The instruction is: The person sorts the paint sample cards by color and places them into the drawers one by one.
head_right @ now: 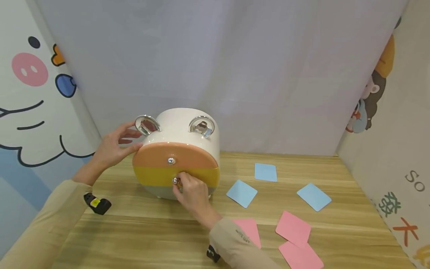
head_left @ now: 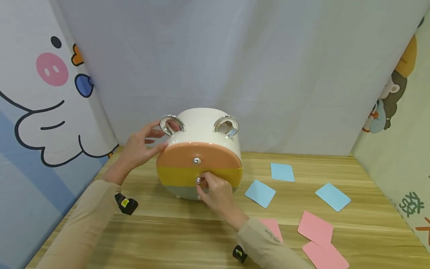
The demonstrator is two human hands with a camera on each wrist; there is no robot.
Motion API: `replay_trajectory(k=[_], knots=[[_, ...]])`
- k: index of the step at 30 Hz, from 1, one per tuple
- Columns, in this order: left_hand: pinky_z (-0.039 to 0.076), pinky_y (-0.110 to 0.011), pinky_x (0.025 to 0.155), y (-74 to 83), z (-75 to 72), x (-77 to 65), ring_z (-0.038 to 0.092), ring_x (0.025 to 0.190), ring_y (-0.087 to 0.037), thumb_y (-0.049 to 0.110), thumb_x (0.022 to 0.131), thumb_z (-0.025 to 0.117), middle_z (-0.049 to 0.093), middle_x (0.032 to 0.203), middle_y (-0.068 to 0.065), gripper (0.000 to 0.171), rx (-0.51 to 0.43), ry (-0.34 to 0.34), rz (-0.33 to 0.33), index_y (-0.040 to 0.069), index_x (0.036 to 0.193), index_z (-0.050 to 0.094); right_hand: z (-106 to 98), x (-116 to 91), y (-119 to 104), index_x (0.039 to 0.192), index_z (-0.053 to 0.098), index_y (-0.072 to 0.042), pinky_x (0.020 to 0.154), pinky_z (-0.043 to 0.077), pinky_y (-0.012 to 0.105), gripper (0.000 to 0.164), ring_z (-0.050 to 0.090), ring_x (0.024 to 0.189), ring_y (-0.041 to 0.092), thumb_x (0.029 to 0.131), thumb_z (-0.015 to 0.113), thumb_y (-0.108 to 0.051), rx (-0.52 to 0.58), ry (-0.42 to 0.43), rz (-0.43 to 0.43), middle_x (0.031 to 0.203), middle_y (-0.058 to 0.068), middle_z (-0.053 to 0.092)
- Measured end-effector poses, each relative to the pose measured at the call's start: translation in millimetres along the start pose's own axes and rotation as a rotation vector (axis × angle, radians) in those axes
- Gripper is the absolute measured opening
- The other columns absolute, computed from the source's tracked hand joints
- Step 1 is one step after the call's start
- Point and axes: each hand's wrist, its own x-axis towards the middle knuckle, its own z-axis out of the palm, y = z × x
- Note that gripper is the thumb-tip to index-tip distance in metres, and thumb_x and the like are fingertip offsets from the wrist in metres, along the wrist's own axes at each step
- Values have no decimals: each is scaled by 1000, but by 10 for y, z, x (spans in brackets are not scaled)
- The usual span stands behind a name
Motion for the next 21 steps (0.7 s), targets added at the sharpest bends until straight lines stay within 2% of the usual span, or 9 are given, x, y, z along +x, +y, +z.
replay_trajectory(k=[10, 21], knots=[[48, -52, 81, 16, 21, 9, 58, 100, -36, 22, 83, 66, 61, 109, -21, 61, 5, -7, -5, 2, 134, 39, -15, -47, 35, 81, 60, -7, 43, 39, 12, 19, 52, 50, 4, 67, 72, -7, 0, 4, -49, 62, -3, 59], [49, -51, 81, 14, 5, 7, 58, 100, -35, 22, 83, 66, 61, 109, -21, 61, 15, -11, -6, 4, 135, 39, -125, -135, -86, 80, 60, -8, 44, 40, 9, 18, 55, 51, 2, 65, 72, -8, 19, 16, -126, 63, -5, 60]])
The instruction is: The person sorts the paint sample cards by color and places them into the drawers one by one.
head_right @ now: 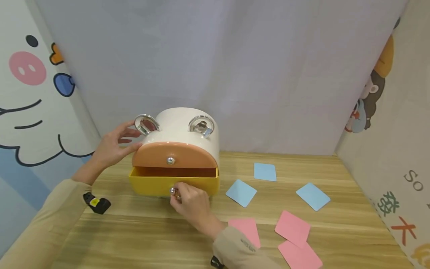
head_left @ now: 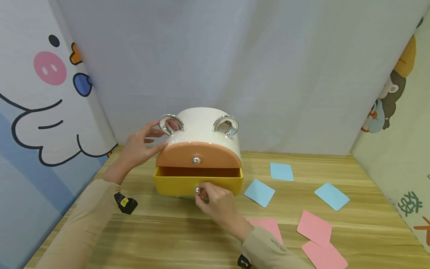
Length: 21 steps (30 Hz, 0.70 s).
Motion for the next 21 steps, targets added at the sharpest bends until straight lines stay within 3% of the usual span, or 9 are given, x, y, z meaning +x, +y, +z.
replay_trajectory(k=[7, 16, 21], knots=[[48, -52, 81, 7, -4, 7, 58, 100, -36, 23, 84, 65, 60, 110, -21, 60, -1, -7, -3, 5, 135, 39, -124, -27, -132, 80, 60, -8, 47, 40, 5, 21, 54, 52, -1, 64, 73, -9, -29, -40, -54, 66, -6, 60], [48, -52, 81, 9, -8, 4, 57, 100, -37, 21, 84, 65, 60, 110, -21, 60, -6, -10, -1, 5, 135, 39, -266, -76, -296, 79, 60, -10, 47, 39, 3, 24, 54, 51, -3, 60, 74, -8, -27, -18, -118, 67, -8, 61], [48, -51, 82, 15, -7, 4, 57, 101, -37, 21, 84, 65, 60, 110, -21, 60, -1, -8, -4, 5, 135, 38, -350, -105, -387, 77, 58, -11, 46, 40, 5, 2, 52, 49, -2, 76, 59, -12, -48, -9, -163, 64, -9, 59]])
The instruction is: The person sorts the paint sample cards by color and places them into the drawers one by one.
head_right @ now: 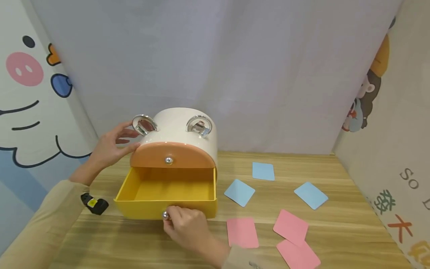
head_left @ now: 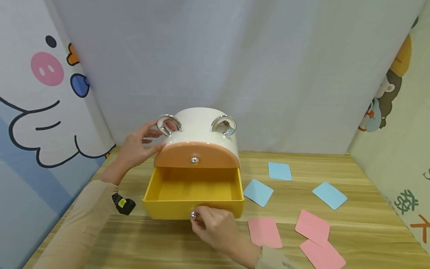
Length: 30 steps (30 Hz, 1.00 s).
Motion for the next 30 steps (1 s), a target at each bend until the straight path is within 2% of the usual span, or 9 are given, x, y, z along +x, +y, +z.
replay_trajectory(k=[4, 10, 21, 30], knots=[[48, -52, 82, -6, 0, -3, 57, 101, -36, 20, 84, 65, 60, 110, -21, 60, -2, 1, 1, 6, 135, 38, -30, -7, -33, 75, 57, -11, 43, 40, 6, 19, 50, 46, -2, 87, 43, -16, -24, 12, -36, 61, -9, 58], [48, -52, 82, -9, 4, -3, 57, 100, -36, 20, 84, 65, 60, 110, -21, 60, -5, 1, -3, 5, 135, 38, -77, -30, -85, 76, 57, -11, 45, 38, 4, 15, 48, 46, -3, 86, 46, -14, 6, -2, -43, 61, -10, 56], [48, -52, 82, -6, -2, -7, 57, 101, -37, 20, 84, 65, 60, 111, -22, 61, -9, 3, -2, 4, 135, 38, -133, -30, -183, 73, 56, -12, 44, 37, 5, 18, 44, 45, -2, 87, 45, -13, -29, -2, -76, 57, -11, 49], [48, -53, 82, -16, 5, -4, 58, 100, -36, 20, 84, 65, 60, 110, -21, 60, -8, 4, 3, 4, 135, 38, -144, -61, -204, 77, 60, -11, 45, 39, 6, 18, 47, 46, -1, 89, 47, -14, -21, 8, -79, 61, -10, 54]])
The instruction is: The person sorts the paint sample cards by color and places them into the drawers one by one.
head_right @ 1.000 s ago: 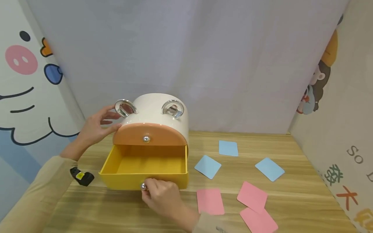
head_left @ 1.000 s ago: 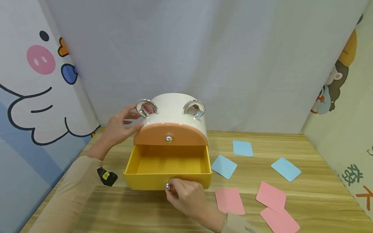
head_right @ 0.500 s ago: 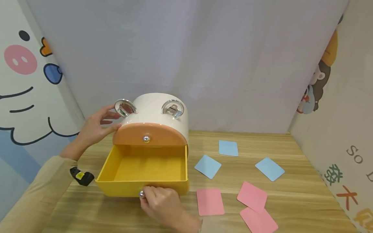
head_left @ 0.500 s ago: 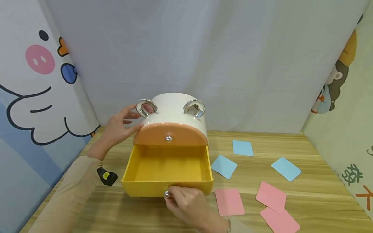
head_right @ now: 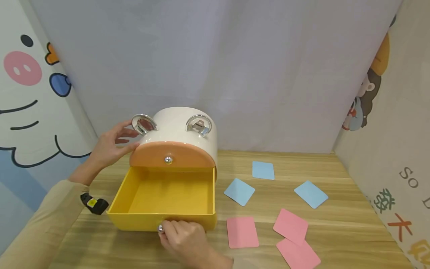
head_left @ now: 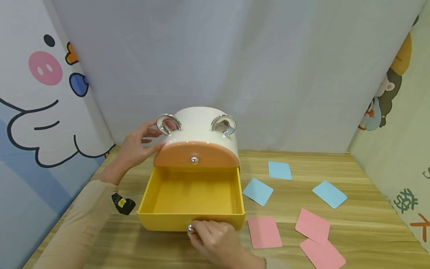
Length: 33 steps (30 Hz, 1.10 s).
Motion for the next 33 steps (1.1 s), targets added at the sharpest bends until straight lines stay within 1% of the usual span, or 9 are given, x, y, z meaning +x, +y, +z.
replay_trajectory(k=[8, 13, 17, 20, 23, 26, 30, 33], knots=[[47, -53, 82, 1, 2, 2, 57, 100, -36, 19, 84, 65, 60, 110, -22, 60, -5, -1, 1, 5, 135, 38, -32, -22, 5, 85, 63, -9, 51, 43, 6, 16, 53, 52, -1, 89, 51, -19, 62, -16, 20, 70, -8, 62], [47, -53, 82, 0, 5, 6, 58, 100, -36, 19, 84, 65, 60, 110, -21, 60, -5, -3, 0, 5, 135, 38, -105, 32, 40, 88, 63, -8, 55, 44, 5, 15, 54, 54, -1, 84, 57, -21, 123, -11, 34, 73, -7, 64], [47, -54, 82, 1, 4, 2, 57, 100, -37, 19, 84, 65, 60, 110, -22, 60, -6, -3, 4, 5, 135, 38, -205, 117, 84, 87, 63, -7, 53, 42, 4, 16, 52, 51, -1, 83, 60, -22, 155, 38, 34, 71, -6, 64], [47, -54, 82, 4, 1, -2, 57, 100, -37, 19, 84, 65, 60, 109, -22, 60, -5, -4, 7, 4, 135, 38, -295, 177, 121, 85, 64, -5, 52, 40, 3, 19, 50, 49, 0, 85, 58, -23, 191, 80, 25, 65, -4, 61], [47, -54, 82, 8, -4, -5, 57, 100, -38, 19, 84, 65, 60, 110, -23, 61, -7, -4, 6, 3, 135, 38, -382, 232, 173, 84, 63, -3, 53, 42, 4, 21, 52, 49, 1, 86, 57, -23, 232, 115, 21, 62, -3, 59], [47, -54, 82, 11, -10, -6, 57, 100, -39, 19, 83, 65, 59, 110, -23, 61, -12, 2, 4, 2, 135, 38, -445, 281, 260, 82, 63, -1, 52, 44, 6, 22, 53, 50, 3, 85, 58, -22, 237, 161, 20, 61, -1, 58], [47, -53, 82, 12, -13, -5, 57, 99, -39, 19, 83, 66, 60, 109, -23, 60, -11, 10, 8, 3, 134, 39, -514, 323, 425, 82, 63, -1, 50, 46, 10, 23, 53, 50, 6, 85, 60, -24, 246, 201, 75, 61, 0, 59], [48, -53, 81, 14, -11, -3, 57, 99, -39, 19, 83, 66, 60, 109, -22, 60, -8, 9, 12, 3, 134, 39, -579, 327, 581, 83, 64, -1, 48, 46, 13, 25, 54, 50, 9, 84, 62, -26, 260, 205, 160, 63, 2, 60]])
